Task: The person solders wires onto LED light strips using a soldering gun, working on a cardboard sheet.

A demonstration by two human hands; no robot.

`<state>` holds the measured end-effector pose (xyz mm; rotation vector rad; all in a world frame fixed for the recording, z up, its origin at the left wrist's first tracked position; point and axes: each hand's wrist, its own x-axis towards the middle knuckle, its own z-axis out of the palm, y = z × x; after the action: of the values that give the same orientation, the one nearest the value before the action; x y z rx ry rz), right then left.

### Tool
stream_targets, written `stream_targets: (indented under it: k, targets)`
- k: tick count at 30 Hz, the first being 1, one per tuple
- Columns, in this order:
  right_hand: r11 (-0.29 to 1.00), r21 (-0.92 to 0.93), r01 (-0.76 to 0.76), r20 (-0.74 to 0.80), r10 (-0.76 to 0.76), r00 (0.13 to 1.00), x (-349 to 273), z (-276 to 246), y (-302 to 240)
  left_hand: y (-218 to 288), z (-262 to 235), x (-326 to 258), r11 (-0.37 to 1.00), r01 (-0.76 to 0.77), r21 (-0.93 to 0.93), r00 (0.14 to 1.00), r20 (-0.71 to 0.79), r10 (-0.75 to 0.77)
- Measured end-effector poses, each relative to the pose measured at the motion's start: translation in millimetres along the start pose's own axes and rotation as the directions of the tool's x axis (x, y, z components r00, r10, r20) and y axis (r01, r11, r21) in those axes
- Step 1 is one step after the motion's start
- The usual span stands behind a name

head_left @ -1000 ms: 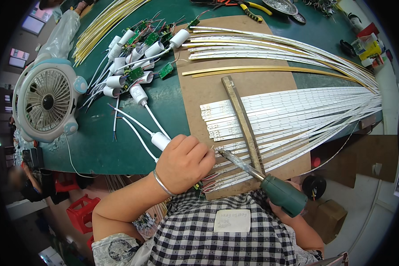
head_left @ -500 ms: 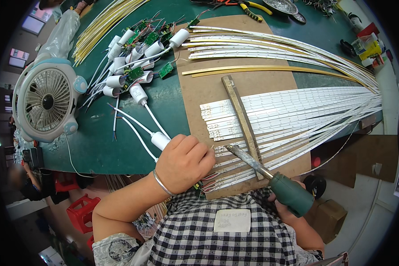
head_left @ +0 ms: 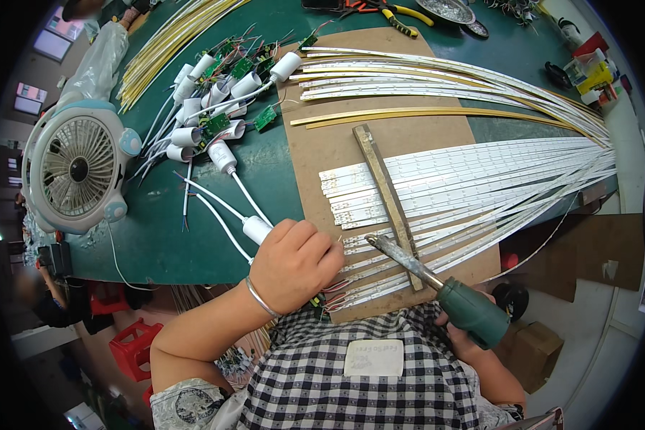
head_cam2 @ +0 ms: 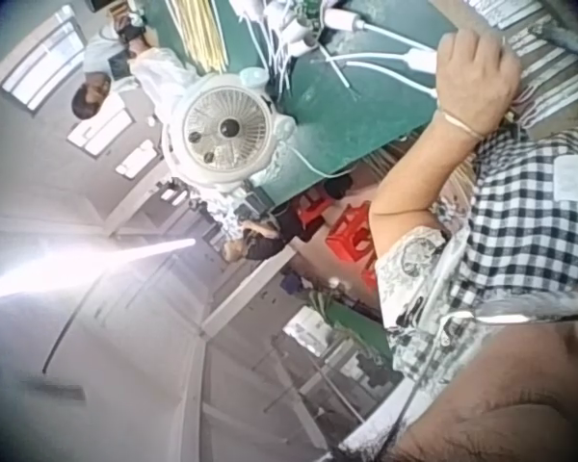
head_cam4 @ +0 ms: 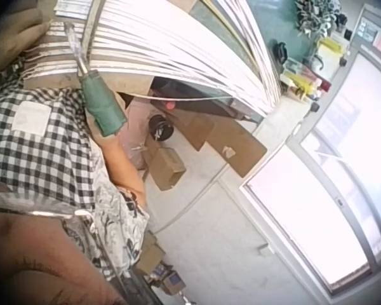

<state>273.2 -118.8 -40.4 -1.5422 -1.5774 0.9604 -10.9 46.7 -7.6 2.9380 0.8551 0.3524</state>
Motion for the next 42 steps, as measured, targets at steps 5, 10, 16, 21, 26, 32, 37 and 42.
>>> stream_targets:
  k: [5,10,16,21,26,32,37,42]
  targets:
    - [1.0,-0.012,0.023,0.04,-0.022,0.999,11.8,-3.1,-13.9,0.3,0.0,0.4,1.0,0.003,0.006,1.0,-0.002,-0.003]
    - [0.995,-0.056,0.077,0.053,-0.074,0.996,17.4,-8.0,-19.5,0.4,-0.8,0.8,1.0,0.002,0.024,1.0,0.012,-0.002]
    - [0.985,0.146,-0.091,0.08,0.08,0.994,16.2,-4.1,-23.8,2.9,2.3,1.1,0.998,0.04,0.045,0.997,-0.074,-0.036]
    - [0.994,-0.075,0.081,0.068,-0.076,0.995,14.6,-5.0,-18.3,7.5,2.8,-1.7,0.972,0.228,-0.053,0.973,-0.025,-0.229]
    - [1.0,-0.013,-0.012,0.05,0.013,0.999,11.8,-4.3,-18.4,11.6,0.6,-3.8,0.934,0.326,-0.146,0.945,0.053,-0.322]
    - [1.0,-0.017,-0.005,0.095,0.007,0.995,15.8,-6.7,-22.2,14.3,-1.6,-2.1,0.885,0.37,-0.283,0.923,-0.001,-0.386]
    - [0.996,0.086,0.004,0.08,-0.011,0.997,16.9,-4.2,-21.8,13.2,0.7,-0.7,0.84,0.425,-0.337,0.898,0.046,-0.437]
    - [0.994,0.106,-0.017,0.07,0.01,0.998,12.3,-2.4,-13.4,14.4,-0.1,-0.3,0.811,0.444,-0.38,0.887,0.056,-0.459]
